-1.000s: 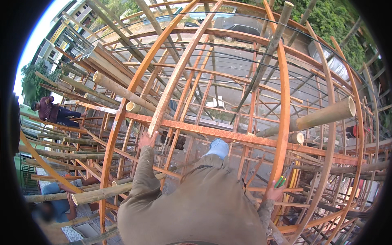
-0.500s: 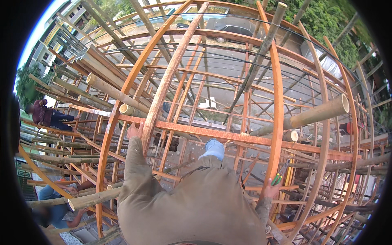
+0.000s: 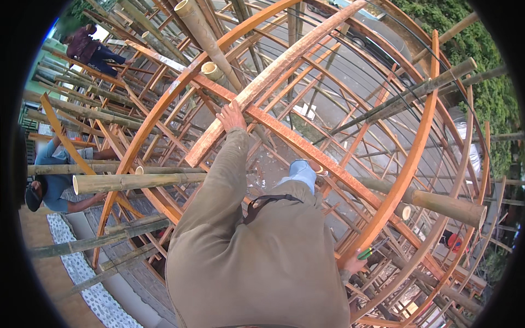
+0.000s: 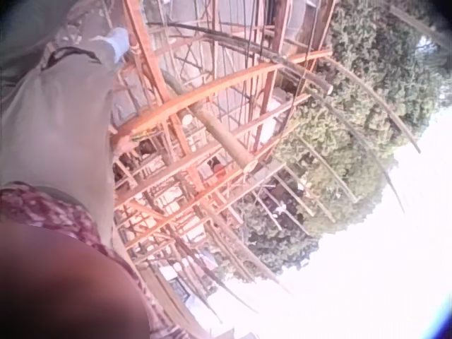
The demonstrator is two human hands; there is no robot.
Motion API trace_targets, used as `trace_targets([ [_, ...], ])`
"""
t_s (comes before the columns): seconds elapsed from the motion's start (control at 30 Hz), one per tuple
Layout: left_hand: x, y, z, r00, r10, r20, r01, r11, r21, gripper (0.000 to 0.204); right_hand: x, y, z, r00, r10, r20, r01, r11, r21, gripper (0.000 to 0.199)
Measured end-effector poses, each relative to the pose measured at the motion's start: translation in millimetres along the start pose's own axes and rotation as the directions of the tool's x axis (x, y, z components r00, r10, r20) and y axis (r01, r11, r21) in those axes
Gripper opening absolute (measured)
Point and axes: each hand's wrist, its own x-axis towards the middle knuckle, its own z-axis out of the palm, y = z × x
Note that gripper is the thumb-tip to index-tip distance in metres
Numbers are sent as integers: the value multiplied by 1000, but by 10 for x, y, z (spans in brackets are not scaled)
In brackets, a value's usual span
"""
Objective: The person assembles bamboo scaffolding by positioning bamboo poles and securing them with a hammer and nails. The person repeatedly hammers nails into the joints of the bamboo structure to fasten the poles together.
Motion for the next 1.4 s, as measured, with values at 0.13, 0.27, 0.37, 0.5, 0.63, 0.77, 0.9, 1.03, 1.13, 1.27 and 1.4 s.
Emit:
trace_targets([
  [0.13,50,-54,-7,996,6,94,-1,999,-54,33,144,200,15,1000,14,24,-13,999,-47,68],
  [0.27,109,-151,-136,999,5,41,5,972,-234,38,163,245,49,997,-44,-65,32,985,-170,68],
  [0.37,345,-349,-260,964,41,264,68,918,-391,54,116,137,-17,999,-30,40,33,997,-72,68],
  [0.5,780,-703,-378,848,-80,524,265,920,-290,70,5,-42,-95,994,-54,96,54,999,6,68],
  [0.63,858,-782,-415,816,-182,549,355,906,-228,76,-16,6,1,997,-70,-7,70,997,-12,65],
  [0.77,741,-796,-456,866,-118,485,227,958,-172,80,47,163,95,984,-144,-102,148,988,34,63],
  [0.9,610,-851,-318,854,-111,508,140,990,-19,87,-36,61,74,991,-75,-112,77,997,14,63],
  [1.03,672,-1014,-112,872,-83,482,150,983,-103,81,-177,-125,33,991,-78,-105,81,996,28,53],
  [1.13,848,-1102,-125,861,-117,496,171,983,-66,81,-173,-161,-5,997,-32,-66,32,999,-8,49],
  [1.27,1273,-1157,-342,853,-137,503,164,986,-10,95,-170,-63,8,991,-72,-114,73,997,5,54],
  [1.4,1617,-916,-432,893,-24,449,27,1000,0,107,-193,-180,-19,997,-8,-82,10,1000,16,54],
])
